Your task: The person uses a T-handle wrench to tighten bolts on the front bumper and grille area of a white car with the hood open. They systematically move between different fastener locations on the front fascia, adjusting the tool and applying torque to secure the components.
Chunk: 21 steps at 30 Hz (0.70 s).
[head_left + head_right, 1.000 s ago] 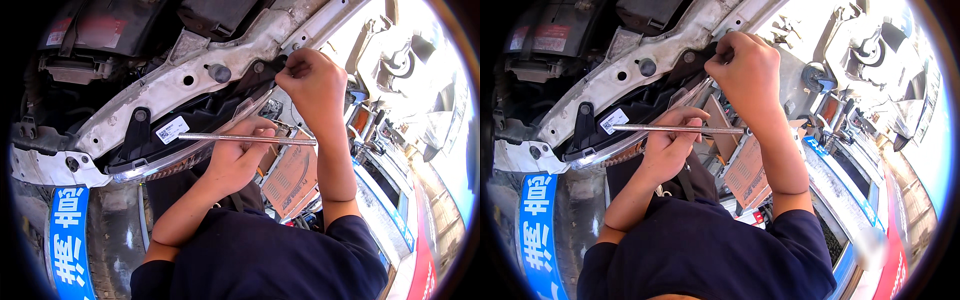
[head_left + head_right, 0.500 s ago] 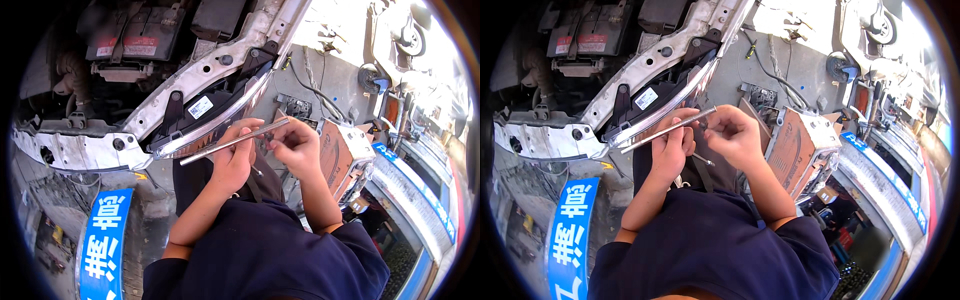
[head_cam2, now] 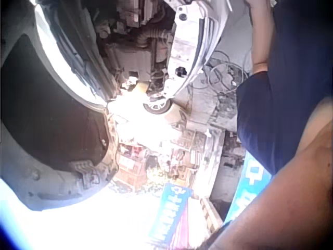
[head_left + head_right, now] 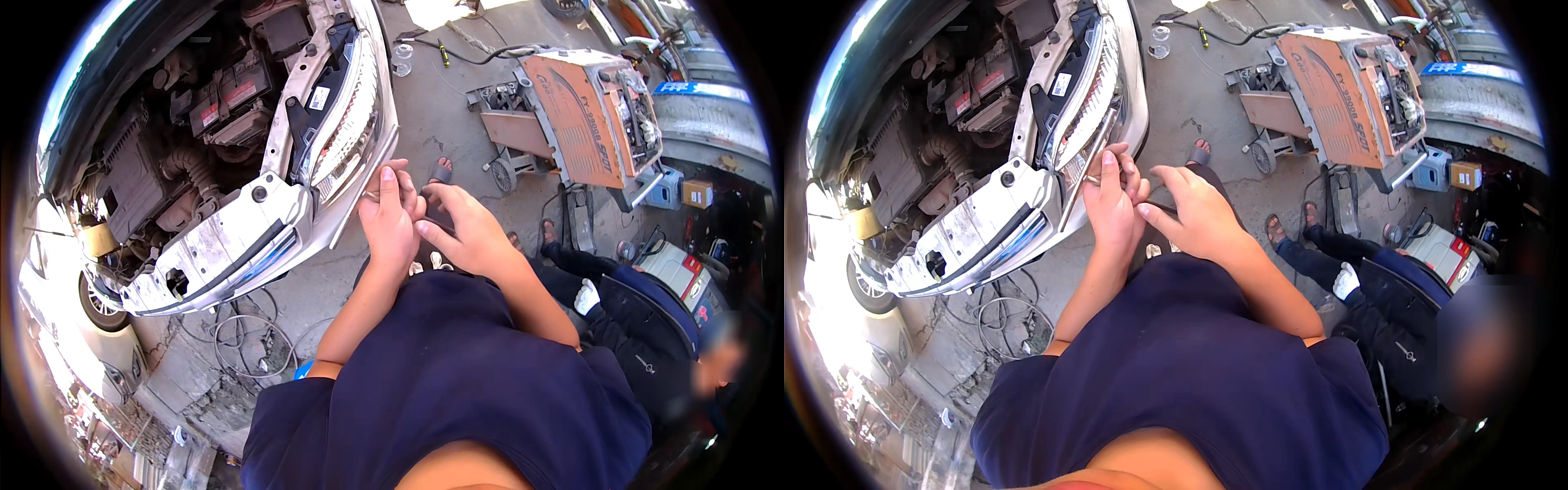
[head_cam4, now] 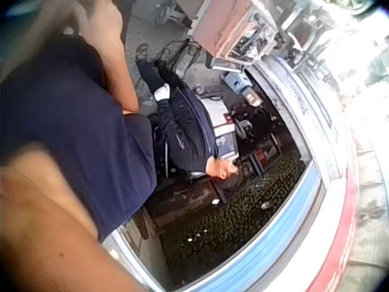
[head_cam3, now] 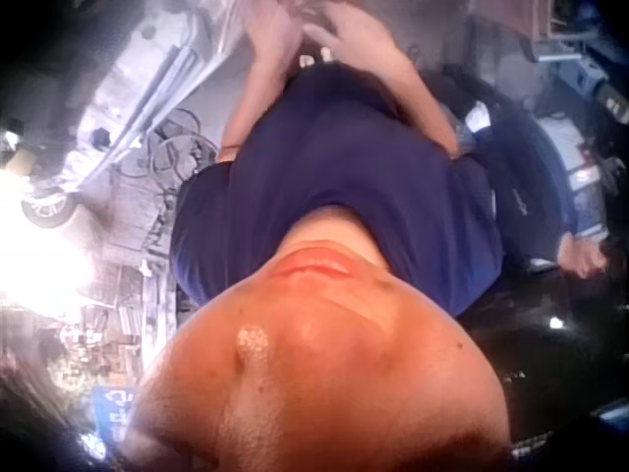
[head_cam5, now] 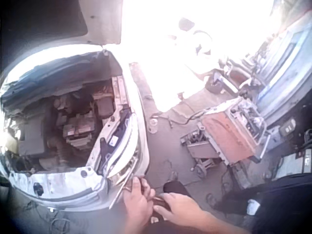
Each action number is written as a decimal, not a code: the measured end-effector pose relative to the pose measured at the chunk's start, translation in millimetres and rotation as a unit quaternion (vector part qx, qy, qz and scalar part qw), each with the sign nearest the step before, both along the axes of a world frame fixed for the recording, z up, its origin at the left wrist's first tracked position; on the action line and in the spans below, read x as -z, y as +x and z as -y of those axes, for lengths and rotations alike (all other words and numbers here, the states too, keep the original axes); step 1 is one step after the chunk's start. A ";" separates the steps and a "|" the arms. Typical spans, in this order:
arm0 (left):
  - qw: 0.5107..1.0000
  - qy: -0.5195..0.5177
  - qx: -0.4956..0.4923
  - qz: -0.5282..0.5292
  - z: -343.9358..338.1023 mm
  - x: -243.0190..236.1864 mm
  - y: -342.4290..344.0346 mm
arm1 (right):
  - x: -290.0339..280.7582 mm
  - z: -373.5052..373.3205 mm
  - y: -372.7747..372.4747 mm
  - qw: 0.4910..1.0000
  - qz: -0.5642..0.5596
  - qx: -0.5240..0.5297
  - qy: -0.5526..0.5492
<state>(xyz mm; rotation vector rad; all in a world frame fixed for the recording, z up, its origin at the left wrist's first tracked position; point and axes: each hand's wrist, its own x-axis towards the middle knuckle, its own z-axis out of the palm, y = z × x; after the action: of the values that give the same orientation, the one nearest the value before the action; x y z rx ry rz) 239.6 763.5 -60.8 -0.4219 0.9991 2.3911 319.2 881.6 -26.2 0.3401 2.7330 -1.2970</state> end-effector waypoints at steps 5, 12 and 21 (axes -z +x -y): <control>0.996 0.044 0.053 -0.063 -23.4 1.3 17.8 | 19.9 -7.1 79.8 0.997 0.063 0.046 -0.009; 0.964 -0.047 0.225 -0.136 -86.5 75.4 67.2 | 63.1 -55.9 126.9 0.913 0.082 0.155 -0.369; 0.827 -0.554 -0.096 -0.034 17.6 162.7 -0.7 | 315.7 -169.1 137.5 0.611 0.278 0.454 -0.585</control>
<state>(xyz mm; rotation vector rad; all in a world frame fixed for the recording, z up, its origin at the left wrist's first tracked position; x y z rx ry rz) 238.9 745.9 -223.4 -0.8482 2.4247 1.7095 456.7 1050.7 -341.8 1.6239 0.6738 -2.2281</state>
